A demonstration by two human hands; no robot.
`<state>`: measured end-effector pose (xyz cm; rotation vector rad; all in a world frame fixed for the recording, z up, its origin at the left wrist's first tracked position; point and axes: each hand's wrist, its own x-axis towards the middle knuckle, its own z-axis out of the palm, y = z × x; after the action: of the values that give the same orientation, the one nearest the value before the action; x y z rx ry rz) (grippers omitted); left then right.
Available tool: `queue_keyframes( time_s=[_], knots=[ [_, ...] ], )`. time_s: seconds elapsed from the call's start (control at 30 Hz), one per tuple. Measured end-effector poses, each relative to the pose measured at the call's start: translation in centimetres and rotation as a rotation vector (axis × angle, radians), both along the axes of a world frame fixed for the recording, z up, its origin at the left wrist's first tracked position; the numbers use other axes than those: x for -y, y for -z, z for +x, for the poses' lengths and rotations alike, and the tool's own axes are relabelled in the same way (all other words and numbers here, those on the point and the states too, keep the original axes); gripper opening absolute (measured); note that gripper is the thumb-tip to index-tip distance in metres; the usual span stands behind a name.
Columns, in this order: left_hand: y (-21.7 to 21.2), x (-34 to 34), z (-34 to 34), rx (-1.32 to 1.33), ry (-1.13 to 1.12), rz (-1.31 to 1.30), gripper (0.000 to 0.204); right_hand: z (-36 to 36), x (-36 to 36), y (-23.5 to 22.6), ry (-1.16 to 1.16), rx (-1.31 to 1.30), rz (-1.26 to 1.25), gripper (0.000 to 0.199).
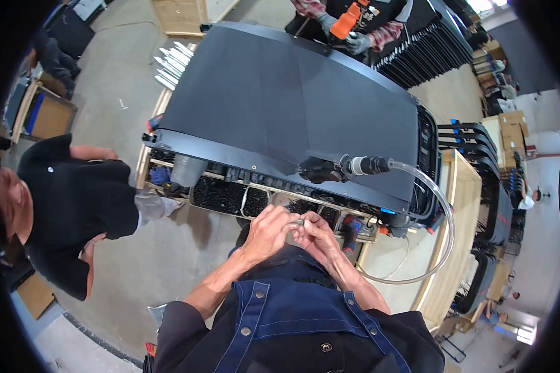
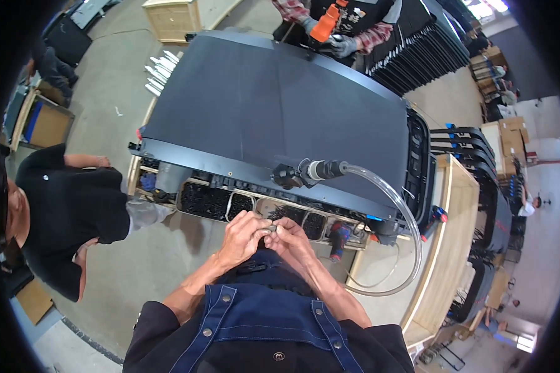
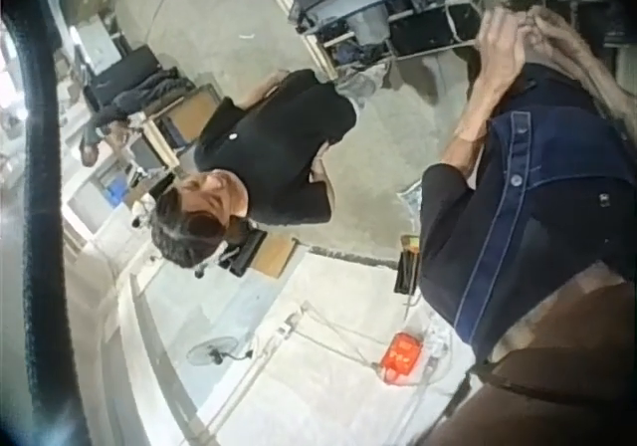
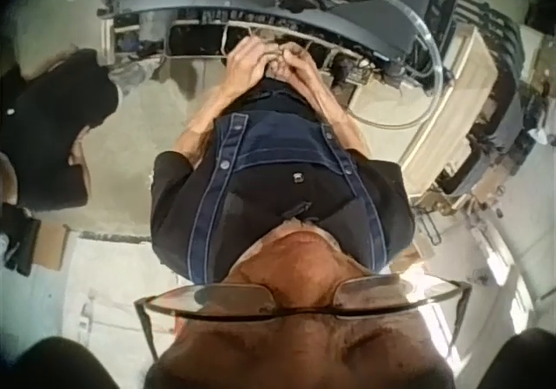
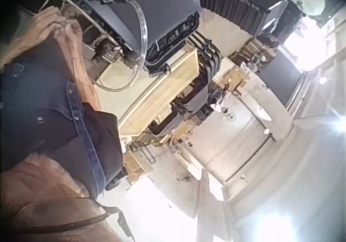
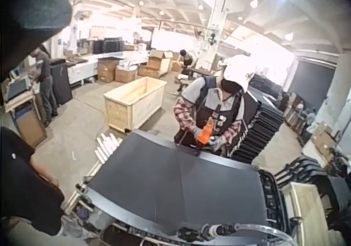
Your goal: Assemble parts of a treadmill using power tools in a factory.
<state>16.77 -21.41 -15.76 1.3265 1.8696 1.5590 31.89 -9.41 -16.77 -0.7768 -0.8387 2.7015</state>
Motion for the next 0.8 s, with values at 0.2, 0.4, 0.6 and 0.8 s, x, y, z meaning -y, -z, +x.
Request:
queue_keyframes(
  time_s=[0.2, 0.4, 0.6, 0.8],
  knots=[
    [0.1, -1.4, -2.0, -0.065, 0.096, 0.025, 0.028, -1.3, 0.9, -1.3, 0.203, 0.017, -0.267, 0.013],
    [0.0, -2.0, -2.8, -0.226, 0.028, 0.009, 0.028, -2.8, 0.8, -2.8, 0.329, 0.136, -0.421, 0.017],
    [3.1, -2.2, -2.4, 1.083, 0.204, -0.096, 0.014, -3.7, 1.3, -2.4, 0.186, 0.484, 0.695, 0.020],
    [4.9, -2.2, -2.6, 1.198, 0.268, -0.172, 0.035, -3.1, -0.1, -1.7, 0.031, 0.402, 0.523, 0.020]
  ],
)
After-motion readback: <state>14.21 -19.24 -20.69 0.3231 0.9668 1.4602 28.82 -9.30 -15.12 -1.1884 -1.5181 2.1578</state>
